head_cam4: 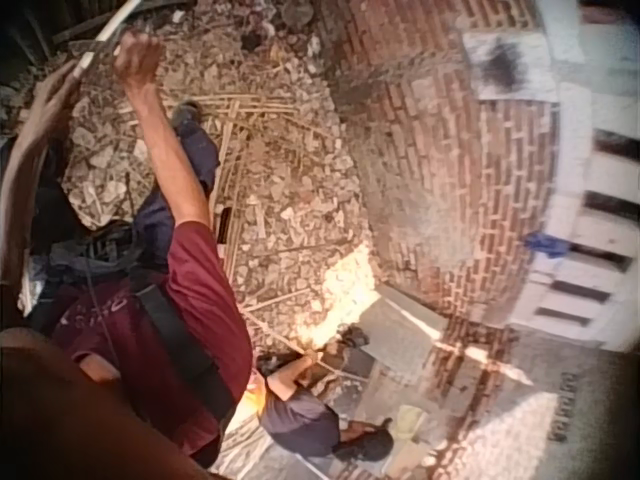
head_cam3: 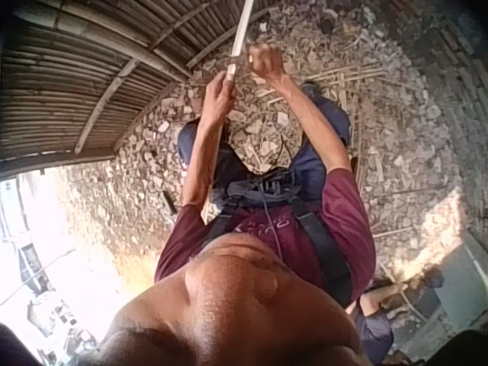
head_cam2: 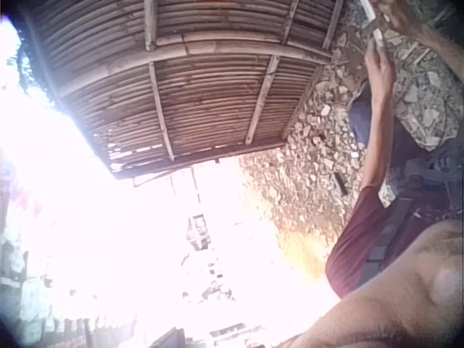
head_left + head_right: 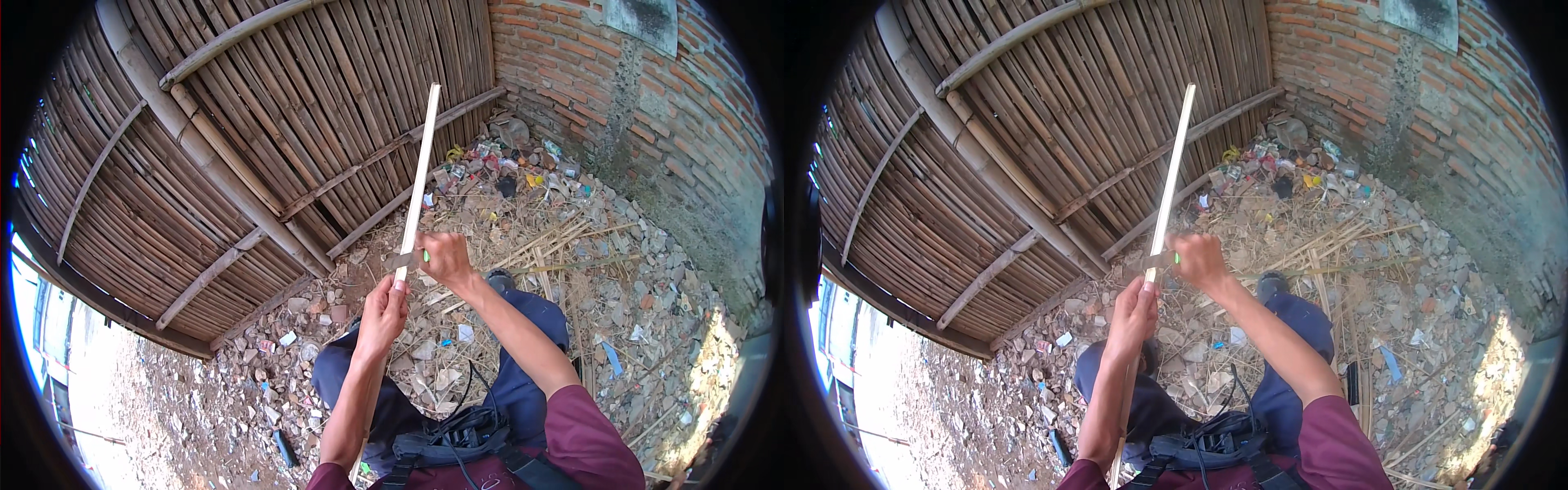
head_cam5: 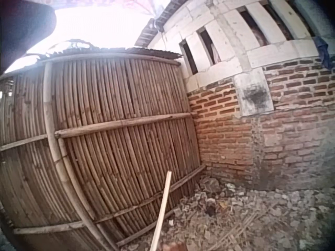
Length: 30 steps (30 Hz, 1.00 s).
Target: The person shaves and smooths a long bamboo strip using a small handheld blade while sitting on the ground.
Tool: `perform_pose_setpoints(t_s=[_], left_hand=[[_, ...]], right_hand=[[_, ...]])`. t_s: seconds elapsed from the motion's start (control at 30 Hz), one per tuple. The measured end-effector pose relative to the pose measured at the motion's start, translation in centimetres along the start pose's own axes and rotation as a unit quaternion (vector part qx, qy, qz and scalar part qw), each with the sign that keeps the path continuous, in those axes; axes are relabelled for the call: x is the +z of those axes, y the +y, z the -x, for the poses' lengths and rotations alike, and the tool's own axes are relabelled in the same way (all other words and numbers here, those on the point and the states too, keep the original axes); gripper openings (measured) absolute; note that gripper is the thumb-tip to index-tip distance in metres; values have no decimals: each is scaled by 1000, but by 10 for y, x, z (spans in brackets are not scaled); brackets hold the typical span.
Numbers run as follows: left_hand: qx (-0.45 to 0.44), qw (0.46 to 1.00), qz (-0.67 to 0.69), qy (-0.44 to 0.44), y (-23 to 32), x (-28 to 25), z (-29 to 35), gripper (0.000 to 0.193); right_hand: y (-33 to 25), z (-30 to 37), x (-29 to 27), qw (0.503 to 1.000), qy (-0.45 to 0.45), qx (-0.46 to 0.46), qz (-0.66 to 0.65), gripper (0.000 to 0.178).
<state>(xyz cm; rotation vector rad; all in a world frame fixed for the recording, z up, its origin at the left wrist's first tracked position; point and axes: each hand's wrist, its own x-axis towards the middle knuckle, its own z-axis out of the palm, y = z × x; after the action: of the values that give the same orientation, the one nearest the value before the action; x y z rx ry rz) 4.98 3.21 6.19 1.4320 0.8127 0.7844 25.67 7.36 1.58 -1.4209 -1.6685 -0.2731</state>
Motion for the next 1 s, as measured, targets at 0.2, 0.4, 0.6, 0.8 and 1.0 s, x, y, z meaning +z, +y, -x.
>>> perform_pose_setpoints(t_s=[0.2, 0.4, 0.6, 0.8, 1.0], left_hand=[[-4, 1000, -9, -7, 2, 3, 4, 28], [34, 998, -59, 2, -1, -1, 6, 29], [-64, 997, -6, -51, -8, 6, 45, 28], [-55, 998, 5, -34, -29, -8, 75, 27], [-58, 998, -19, -33, -30, -16, 76, 30]], right_hand=[[9, -1, 9, 999, 45, -7, 0, 11], [8, -4, 5, 999, 42, -1, -8, 13], [63, -23, -14, 975, 89, 198, 47, 11], [72, -24, -18, 981, 130, 132, 54, 16], [58, -19, -19, 997, 47, 41, 52, 17]])
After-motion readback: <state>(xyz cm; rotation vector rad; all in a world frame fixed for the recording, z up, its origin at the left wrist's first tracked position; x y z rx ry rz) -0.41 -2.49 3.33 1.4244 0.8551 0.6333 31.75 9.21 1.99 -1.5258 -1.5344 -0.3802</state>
